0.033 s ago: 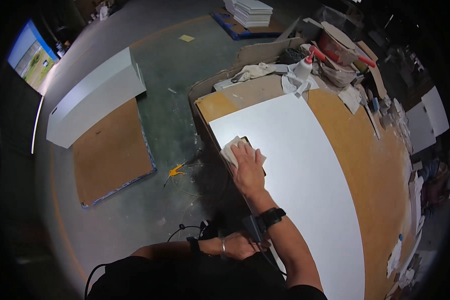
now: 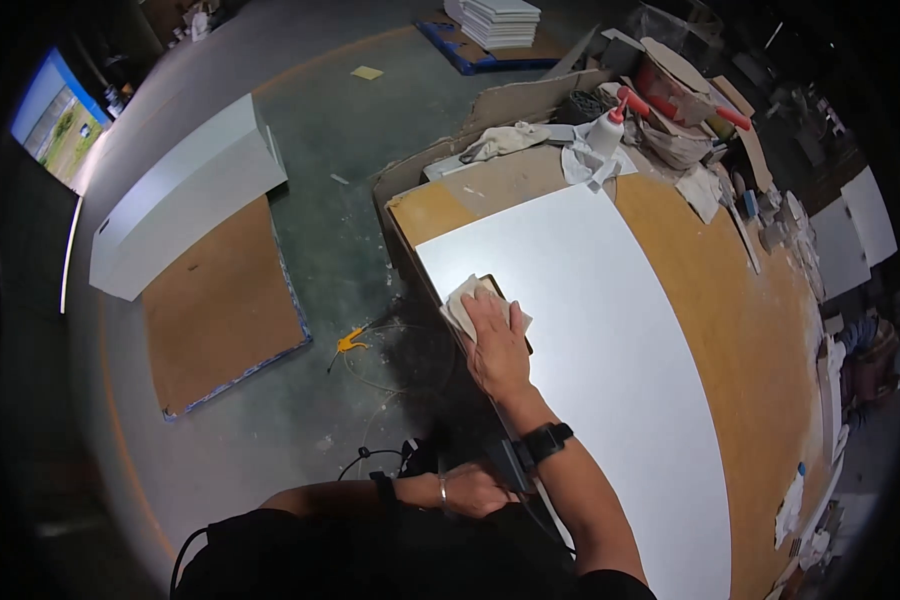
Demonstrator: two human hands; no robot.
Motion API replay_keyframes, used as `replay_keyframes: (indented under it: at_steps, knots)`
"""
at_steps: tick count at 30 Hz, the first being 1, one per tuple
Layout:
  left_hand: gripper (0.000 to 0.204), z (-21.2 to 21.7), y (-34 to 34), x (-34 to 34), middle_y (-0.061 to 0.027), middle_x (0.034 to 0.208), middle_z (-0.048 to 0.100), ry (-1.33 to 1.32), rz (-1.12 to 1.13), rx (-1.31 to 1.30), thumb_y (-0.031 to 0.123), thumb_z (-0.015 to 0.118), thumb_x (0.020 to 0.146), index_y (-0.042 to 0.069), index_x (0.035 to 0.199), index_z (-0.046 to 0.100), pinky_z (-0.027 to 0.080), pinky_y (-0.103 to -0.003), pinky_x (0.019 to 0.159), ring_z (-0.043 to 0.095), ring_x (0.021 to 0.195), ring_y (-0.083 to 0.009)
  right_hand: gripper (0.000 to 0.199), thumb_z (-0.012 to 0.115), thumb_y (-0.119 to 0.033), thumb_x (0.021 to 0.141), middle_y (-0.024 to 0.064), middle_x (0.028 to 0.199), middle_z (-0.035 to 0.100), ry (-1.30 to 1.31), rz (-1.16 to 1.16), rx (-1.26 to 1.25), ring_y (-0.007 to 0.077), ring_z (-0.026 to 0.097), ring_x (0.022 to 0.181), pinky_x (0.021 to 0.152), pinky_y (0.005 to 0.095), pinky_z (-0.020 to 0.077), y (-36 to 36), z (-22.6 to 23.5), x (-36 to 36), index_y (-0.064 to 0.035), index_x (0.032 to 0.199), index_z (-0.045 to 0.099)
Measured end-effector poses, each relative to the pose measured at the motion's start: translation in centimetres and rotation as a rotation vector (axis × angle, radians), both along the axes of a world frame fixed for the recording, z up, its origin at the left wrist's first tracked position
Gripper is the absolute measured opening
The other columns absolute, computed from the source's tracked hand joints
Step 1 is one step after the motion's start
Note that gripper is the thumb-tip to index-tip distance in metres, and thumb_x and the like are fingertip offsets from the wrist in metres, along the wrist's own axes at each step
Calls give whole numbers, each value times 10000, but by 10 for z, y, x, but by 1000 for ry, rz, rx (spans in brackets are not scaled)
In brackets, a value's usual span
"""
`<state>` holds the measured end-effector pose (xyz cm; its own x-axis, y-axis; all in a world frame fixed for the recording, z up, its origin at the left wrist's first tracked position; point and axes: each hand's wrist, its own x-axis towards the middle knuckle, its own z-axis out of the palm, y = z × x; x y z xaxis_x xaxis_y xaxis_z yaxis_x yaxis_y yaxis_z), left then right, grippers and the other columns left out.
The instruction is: The recorder cleans and scrapes adhesive residue from white furniture panels at a workshop table.
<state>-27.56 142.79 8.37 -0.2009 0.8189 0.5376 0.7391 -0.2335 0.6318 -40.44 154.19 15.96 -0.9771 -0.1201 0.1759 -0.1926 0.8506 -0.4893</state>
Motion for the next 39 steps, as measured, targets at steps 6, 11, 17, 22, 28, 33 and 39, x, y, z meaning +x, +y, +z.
replay_keyframes:
  at_steps: [6,11,17,22,28,33,39]
  knots:
    - [179,-6,-47,-91,-109,929,649,-352,360,27,-13,528,753,23,886,643,508,-323,774,624,900,-243,473,522,15,742,186,1233,497,47,-28,-277,338,453,1175,1033,505,238,38,22,53,-79,1204,482]
    - [207,12,-55,-166,-112,958,654,-829,701,-8,54,489,850,7,1009,614,505,-288,736,641,864,-207,556,564,-15,668,234,1304,393,-449,-32,105,421,374,1202,1009,536,237,53,34,158,-64,1210,456]
    - [254,-17,-60,-178,-127,955,642,-1383,628,276,62,442,886,-46,1082,563,495,-268,749,626,866,-178,584,508,-31,709,195,1333,368,-111,220,267,363,364,1221,998,515,267,-9,1,31,-52,1282,398]
    - [249,-47,-64,-145,-116,970,625,-1640,673,78,71,454,876,-41,1080,544,485,-272,729,603,851,-173,469,475,-78,784,175,1315,391,194,176,293,324,359,1230,1037,448,240,-54,-21,-120,-29,1246,420]
    - [281,-38,-89,-139,-138,1009,623,-1552,763,-13,84,450,889,-23,1137,526,476,-265,757,603,876,-175,443,453,7,809,222,1012,591,217,-55,-396,363,591,934,820,358,452,-13,15,-139,-61,1247,435]
    - [219,-2,-84,-166,-113,956,643,-1008,989,102,57,457,883,-11,1053,577,480,-271,745,615,854,-180,468,390,61,789,206,1287,444,175,-86,-78,367,376,1240,1052,472,211,41,44,-1,-51,1238,458]
    - [180,61,-19,-200,-121,909,634,-398,793,225,-2,515,812,25,966,603,461,-356,800,600,910,-289,441,412,-67,835,244,1338,346,-218,-911,-798,372,297,1267,1064,430,195,71,-48,252,20,1268,393]
